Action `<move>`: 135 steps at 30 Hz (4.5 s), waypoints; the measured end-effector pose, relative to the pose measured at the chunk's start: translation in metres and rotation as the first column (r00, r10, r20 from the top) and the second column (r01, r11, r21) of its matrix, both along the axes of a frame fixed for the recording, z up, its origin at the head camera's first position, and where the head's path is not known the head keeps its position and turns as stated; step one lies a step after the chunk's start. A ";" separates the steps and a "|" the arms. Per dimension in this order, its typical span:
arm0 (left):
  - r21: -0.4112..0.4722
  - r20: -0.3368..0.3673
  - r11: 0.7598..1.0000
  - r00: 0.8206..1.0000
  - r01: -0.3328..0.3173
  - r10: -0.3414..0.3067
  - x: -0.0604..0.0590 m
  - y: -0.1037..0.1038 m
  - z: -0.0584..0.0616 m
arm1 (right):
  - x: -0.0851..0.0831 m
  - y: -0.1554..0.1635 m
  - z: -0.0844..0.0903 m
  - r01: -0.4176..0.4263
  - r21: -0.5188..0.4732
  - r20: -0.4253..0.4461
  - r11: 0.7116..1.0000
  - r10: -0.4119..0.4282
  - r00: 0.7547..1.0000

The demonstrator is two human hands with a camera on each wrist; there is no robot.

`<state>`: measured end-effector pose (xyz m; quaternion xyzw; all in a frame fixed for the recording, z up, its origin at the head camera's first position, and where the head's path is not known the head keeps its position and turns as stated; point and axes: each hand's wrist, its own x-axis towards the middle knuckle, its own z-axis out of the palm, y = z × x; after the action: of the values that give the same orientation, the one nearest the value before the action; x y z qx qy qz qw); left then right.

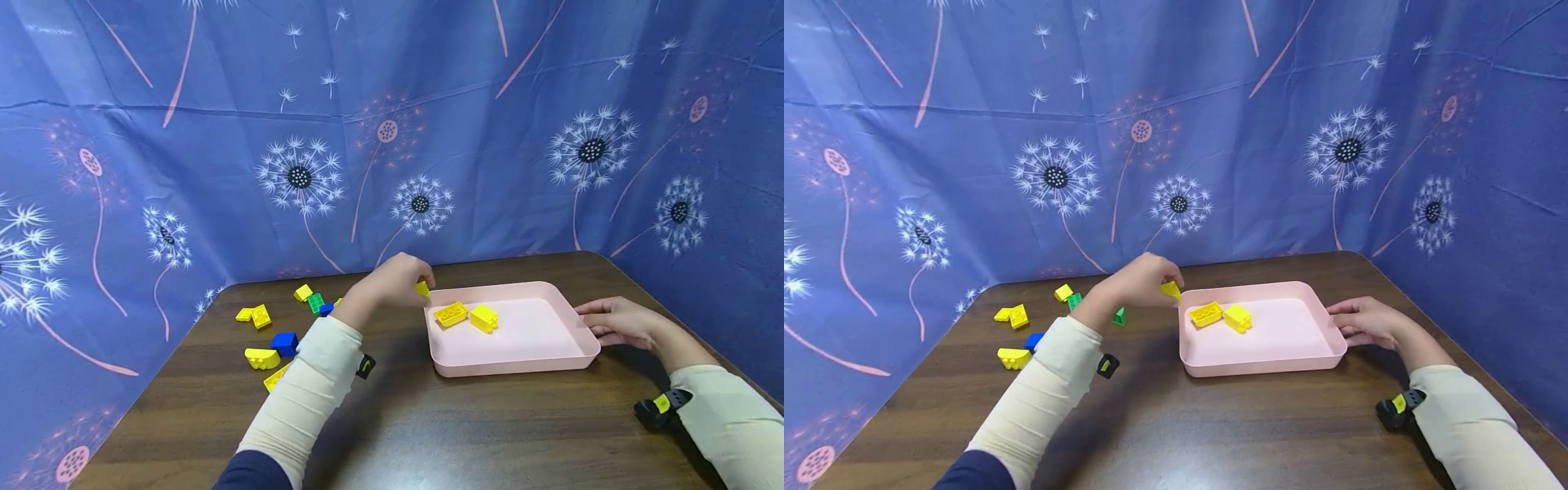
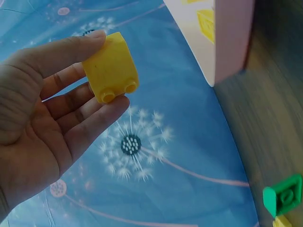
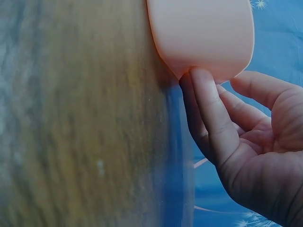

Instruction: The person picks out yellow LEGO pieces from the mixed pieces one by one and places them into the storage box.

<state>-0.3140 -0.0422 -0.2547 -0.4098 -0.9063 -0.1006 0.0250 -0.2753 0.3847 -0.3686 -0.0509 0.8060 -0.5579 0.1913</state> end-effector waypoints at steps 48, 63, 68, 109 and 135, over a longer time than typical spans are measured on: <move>-0.292 0.204 0.935 0.968 0.200 -0.143 -0.004 0.145 -0.060 | 0.002 -0.002 0.002 0.022 -0.011 0.013 1.000 -0.022 1.000; -0.296 0.217 0.941 0.971 0.162 -0.099 -0.004 0.147 -0.067 | 0.002 0.000 0.000 0.007 -0.019 0.022 1.000 -0.006 1.000; -0.282 0.188 0.939 0.971 0.196 -0.146 -0.005 0.140 -0.063 | 0.001 0.001 0.000 0.001 -0.028 0.024 1.000 0.000 1.000; 0.076 0.085 0.993 0.993 -0.093 0.087 0.039 -0.126 -0.046 | 0.001 0.004 -0.003 -0.012 -0.006 -0.004 1.000 0.012 1.000; -0.184 0.141 0.927 0.925 -0.326 0.353 0.071 -0.192 -0.064 | 0.003 0.003 -0.003 -0.028 -0.017 -0.020 0.999 0.027 0.999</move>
<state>-0.2434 -0.2345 -0.3184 -0.2369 -0.9674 -0.0579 -0.0684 -0.2728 0.3875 -0.3714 -0.0691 0.8022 -0.5615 0.1907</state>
